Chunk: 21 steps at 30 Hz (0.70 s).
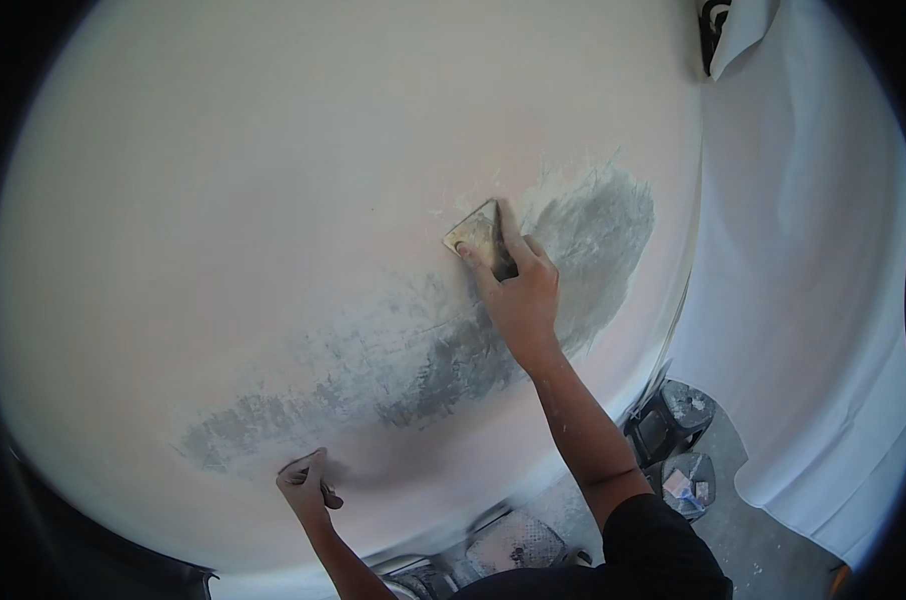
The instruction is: Repairing a damaged section of a wall by scraping and applying putty.
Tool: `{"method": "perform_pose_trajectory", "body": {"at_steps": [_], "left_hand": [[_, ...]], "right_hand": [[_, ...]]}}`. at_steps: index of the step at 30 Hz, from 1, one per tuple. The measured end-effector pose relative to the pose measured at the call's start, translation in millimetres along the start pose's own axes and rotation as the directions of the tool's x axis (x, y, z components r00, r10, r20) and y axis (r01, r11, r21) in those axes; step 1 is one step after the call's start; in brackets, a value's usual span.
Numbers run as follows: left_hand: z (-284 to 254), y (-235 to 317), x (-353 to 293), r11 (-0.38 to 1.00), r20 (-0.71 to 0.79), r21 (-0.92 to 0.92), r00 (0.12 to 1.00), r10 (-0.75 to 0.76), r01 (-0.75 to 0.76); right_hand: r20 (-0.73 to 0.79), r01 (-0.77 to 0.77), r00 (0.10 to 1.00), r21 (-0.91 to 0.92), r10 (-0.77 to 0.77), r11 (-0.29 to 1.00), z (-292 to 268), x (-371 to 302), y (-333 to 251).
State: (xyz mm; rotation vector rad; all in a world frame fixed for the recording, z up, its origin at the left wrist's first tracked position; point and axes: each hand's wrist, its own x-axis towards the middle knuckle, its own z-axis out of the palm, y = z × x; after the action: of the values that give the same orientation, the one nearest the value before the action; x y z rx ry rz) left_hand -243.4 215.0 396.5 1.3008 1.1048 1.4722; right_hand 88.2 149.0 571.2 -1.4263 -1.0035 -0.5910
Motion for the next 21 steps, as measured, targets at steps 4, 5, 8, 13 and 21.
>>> {"method": "perform_pose_trajectory", "body": {"at_steps": [4, 5, 8, 13, 21], "left_hand": [[-0.4, 2.0, -0.3, 0.999, 0.001, 0.040, 1.000, 0.024, -0.024], [-0.1, 1.0, -0.2, 0.999, 0.002, 0.032, 1.000, 0.027, -0.027], [-1.9, -1.2, 0.7, 1.000, 0.008, 0.014, 1.000, 0.028, -0.028], [-1.3, -5.2, 2.5, 0.999, -0.012, -0.004, 0.999, 0.043, -0.043], [-3.4, -12.4, 7.6, 1.000, -0.033, 0.017, 0.999, 0.012, -0.011]], "right_hand": [[-0.002, -0.149, 0.988, 0.196, 0.153, 0.969, 2.2, 2.9, 6.8], [-0.023, -0.138, 0.989, 0.229, 0.147, 0.963, 2.6, 5.0, 11.3], [0.046, -0.210, 0.978, 0.277, 0.205, 0.938, -6.4, 13.9, 15.2], [0.250, -0.242, 0.950, 0.221, 0.185, 0.945, -7.9, 27.9, 14.7], [0.221, -0.268, 0.950, 0.220, 0.220, 0.938, -4.8, 33.5, 6.2]]}}
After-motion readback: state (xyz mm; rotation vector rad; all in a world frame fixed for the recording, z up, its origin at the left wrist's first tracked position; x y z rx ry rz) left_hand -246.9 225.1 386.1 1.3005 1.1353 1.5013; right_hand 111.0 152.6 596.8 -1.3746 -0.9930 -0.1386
